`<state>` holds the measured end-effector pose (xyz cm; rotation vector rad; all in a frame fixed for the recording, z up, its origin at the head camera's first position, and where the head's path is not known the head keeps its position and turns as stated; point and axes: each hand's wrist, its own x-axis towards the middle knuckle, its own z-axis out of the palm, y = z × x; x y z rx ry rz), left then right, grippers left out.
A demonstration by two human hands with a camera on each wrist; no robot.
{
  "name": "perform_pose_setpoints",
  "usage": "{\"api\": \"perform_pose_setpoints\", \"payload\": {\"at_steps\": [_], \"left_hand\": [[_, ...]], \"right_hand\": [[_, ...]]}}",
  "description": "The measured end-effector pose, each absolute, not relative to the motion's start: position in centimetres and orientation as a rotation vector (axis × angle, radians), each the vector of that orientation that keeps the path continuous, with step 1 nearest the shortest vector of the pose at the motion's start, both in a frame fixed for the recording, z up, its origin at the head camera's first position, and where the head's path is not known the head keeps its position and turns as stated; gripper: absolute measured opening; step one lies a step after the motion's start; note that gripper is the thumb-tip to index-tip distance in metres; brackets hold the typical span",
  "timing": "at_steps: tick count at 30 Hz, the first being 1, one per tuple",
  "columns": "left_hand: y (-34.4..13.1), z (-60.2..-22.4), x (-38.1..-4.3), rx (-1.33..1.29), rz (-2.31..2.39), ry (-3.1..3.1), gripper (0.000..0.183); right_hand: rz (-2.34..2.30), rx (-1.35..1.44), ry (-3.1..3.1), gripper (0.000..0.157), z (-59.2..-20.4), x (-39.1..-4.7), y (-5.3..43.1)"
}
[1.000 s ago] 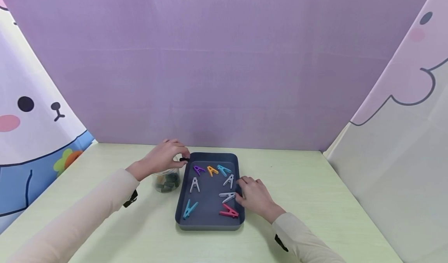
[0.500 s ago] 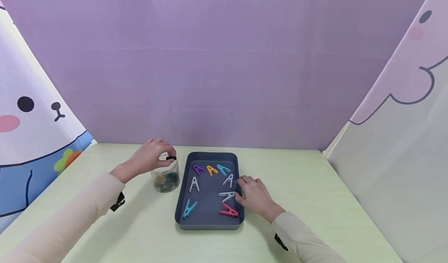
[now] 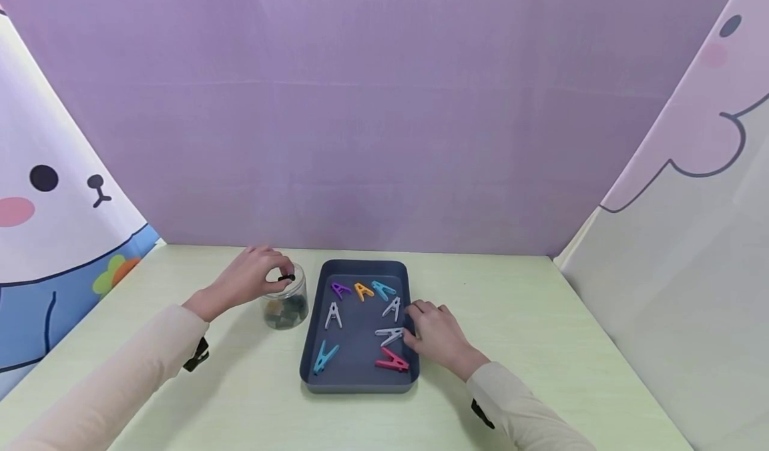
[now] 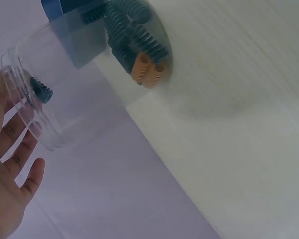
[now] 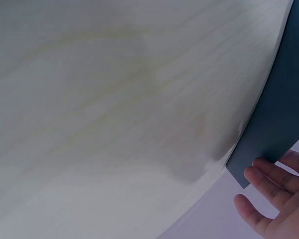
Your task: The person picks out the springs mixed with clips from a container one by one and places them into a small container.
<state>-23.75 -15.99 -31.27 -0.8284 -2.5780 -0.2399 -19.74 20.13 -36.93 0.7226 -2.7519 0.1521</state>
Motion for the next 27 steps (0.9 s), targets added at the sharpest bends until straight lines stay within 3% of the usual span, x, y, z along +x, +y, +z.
{"api": "perform_pose_setpoints", "payload": {"at_steps": [19,27], "left_hand": [[-16.42,-31.65,-23.82,-0.721,-0.285,-2.653,0.008],[-16.36,-31.69,-23.69,-0.703,-0.266,-2.642,0.018]], "right_hand": [[0.15,0.717,-2.754,0.037,-36.85,-19.67,20.07],[0.159,0.714,-2.755,0.036,-36.82,-19.62,20.01]]}}
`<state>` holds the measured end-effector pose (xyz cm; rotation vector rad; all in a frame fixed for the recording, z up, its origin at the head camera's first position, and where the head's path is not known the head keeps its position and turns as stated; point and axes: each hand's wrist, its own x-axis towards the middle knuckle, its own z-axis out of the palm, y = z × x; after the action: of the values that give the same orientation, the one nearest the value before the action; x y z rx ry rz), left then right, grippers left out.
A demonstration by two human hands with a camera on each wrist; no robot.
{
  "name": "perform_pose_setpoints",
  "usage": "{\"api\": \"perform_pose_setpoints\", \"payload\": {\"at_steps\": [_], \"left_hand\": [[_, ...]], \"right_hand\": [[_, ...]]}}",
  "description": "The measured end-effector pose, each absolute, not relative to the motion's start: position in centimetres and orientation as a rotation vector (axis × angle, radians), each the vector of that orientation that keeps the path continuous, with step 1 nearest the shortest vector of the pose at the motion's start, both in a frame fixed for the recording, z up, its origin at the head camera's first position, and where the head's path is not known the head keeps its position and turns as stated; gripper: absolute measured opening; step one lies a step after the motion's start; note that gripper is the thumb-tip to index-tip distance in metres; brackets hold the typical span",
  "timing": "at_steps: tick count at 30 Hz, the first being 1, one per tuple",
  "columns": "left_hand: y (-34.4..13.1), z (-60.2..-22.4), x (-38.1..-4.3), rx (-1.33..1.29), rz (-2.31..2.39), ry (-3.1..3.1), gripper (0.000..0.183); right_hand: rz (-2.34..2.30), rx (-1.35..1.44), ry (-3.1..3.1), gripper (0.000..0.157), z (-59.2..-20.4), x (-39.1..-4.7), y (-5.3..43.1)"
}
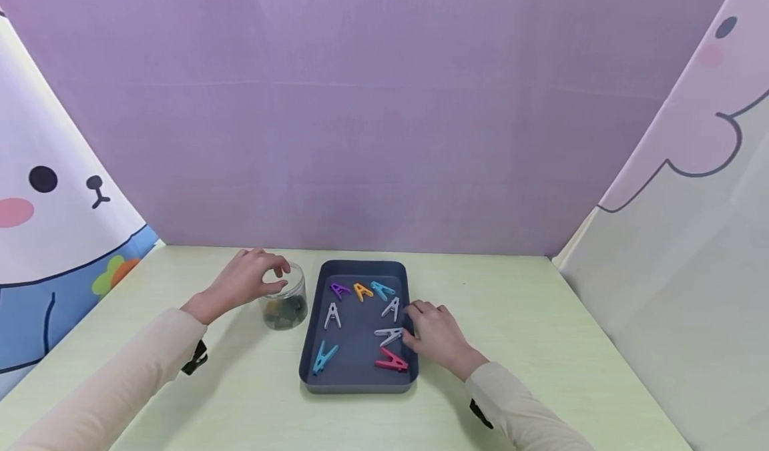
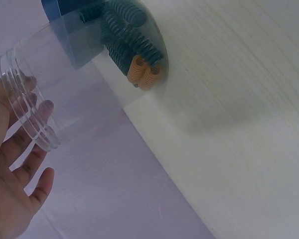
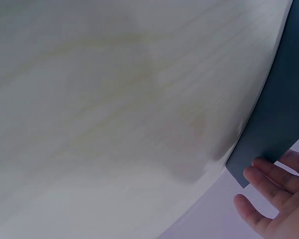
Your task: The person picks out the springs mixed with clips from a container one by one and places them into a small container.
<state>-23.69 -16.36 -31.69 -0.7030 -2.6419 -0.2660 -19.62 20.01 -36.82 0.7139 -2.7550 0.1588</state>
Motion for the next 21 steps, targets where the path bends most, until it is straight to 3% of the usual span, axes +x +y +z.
{"api": "perform_pose_setpoints", "payload": {"at_steps": [15,21], "left_hand": [[-16.9,-31.4,-23.3,-0.67,-0.31,-2.607,0.018],[-17.3,-30.6,-22.7,-0.644,-0.349,-2.614,0.019]], "right_hand": [[0.169,0.715,-2.798,0.04,-36.6,-19.9,20.1],[0.172,0.772,-2.692,0.034,-36.3,-20.3,20.6]]}}
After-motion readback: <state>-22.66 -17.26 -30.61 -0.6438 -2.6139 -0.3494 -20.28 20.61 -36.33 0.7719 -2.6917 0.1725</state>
